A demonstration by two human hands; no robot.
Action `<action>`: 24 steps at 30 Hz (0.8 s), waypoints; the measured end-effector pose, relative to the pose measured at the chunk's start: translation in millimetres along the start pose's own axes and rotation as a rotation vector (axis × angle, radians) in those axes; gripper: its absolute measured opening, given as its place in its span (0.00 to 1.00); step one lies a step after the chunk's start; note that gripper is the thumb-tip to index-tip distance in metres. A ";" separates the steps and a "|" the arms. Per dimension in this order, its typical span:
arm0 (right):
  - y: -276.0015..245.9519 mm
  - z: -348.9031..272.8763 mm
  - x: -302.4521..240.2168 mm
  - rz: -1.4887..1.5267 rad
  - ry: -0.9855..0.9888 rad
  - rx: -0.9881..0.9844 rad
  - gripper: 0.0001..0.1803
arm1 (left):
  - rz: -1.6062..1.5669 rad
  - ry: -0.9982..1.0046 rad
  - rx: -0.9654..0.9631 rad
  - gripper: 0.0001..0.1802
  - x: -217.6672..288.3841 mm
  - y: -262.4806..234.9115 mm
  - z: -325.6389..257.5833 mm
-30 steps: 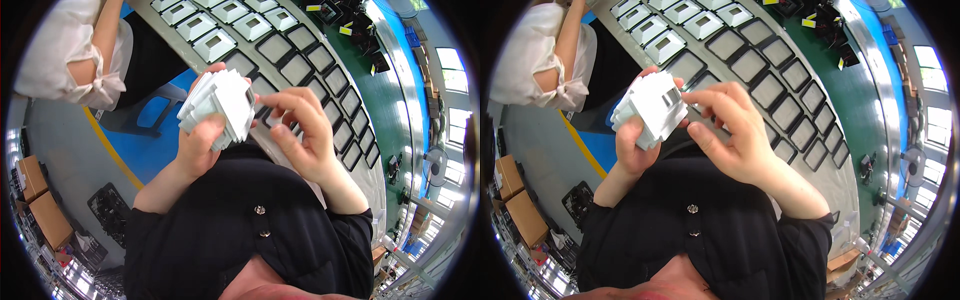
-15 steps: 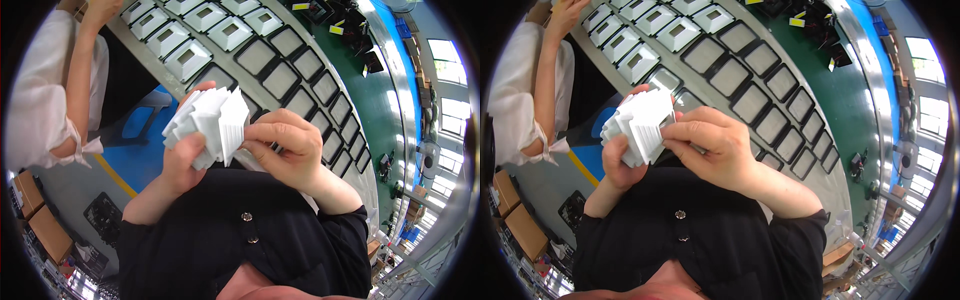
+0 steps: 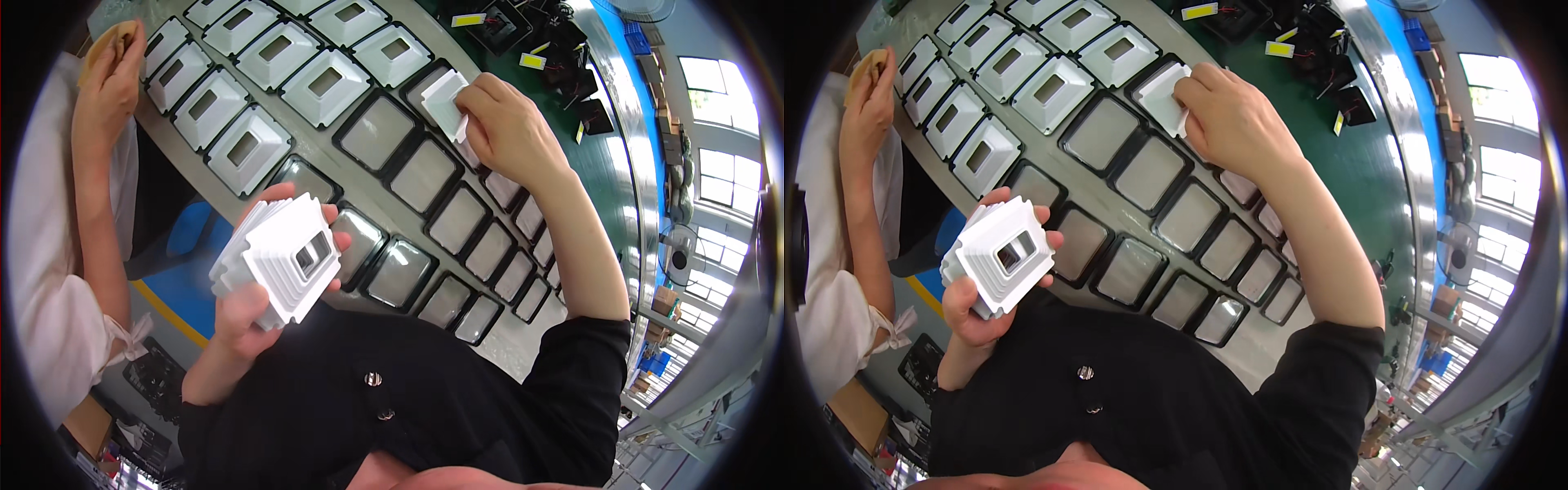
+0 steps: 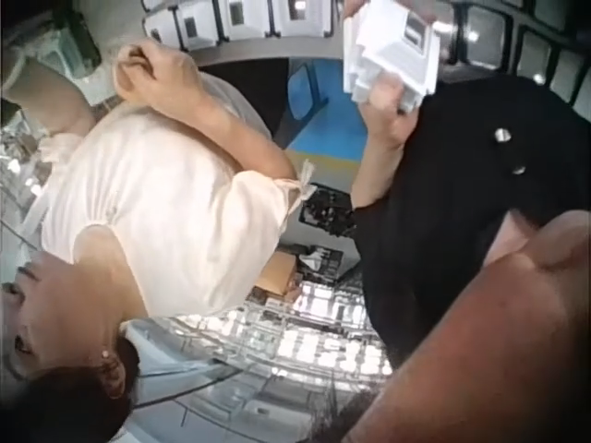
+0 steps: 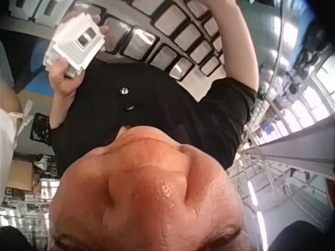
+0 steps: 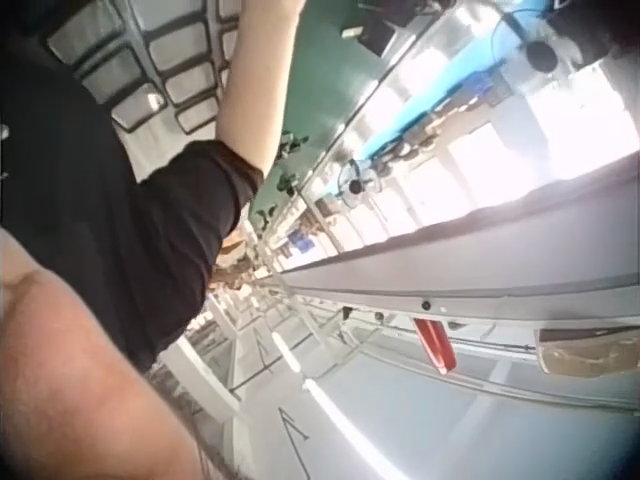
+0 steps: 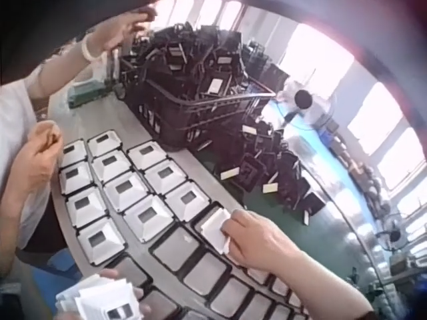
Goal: Manually assembling lighting fixture components by placing black frames on a table and inserting white housing units.
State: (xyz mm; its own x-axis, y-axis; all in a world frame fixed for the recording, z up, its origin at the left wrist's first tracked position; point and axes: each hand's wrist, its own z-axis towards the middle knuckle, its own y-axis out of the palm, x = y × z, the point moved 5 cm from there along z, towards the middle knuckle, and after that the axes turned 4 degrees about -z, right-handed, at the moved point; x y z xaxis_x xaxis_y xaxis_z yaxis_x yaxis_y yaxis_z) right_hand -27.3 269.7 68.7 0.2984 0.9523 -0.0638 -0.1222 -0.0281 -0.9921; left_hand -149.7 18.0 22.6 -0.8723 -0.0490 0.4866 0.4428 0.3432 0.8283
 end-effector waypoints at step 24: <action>24.2 21.9 0.7 -0.089 -0.055 -0.125 0.06 | 0.050 -0.094 0.089 0.58 3.0 -3.0 13.6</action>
State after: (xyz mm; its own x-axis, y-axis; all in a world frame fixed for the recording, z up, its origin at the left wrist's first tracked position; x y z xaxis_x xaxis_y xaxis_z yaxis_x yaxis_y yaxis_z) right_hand -50.9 276.3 47.1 0.2500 0.9678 0.0277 0.0219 0.0230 -0.9995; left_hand -156.6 29.6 17.8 -0.8668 0.0573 0.4954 0.4702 0.4249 0.7736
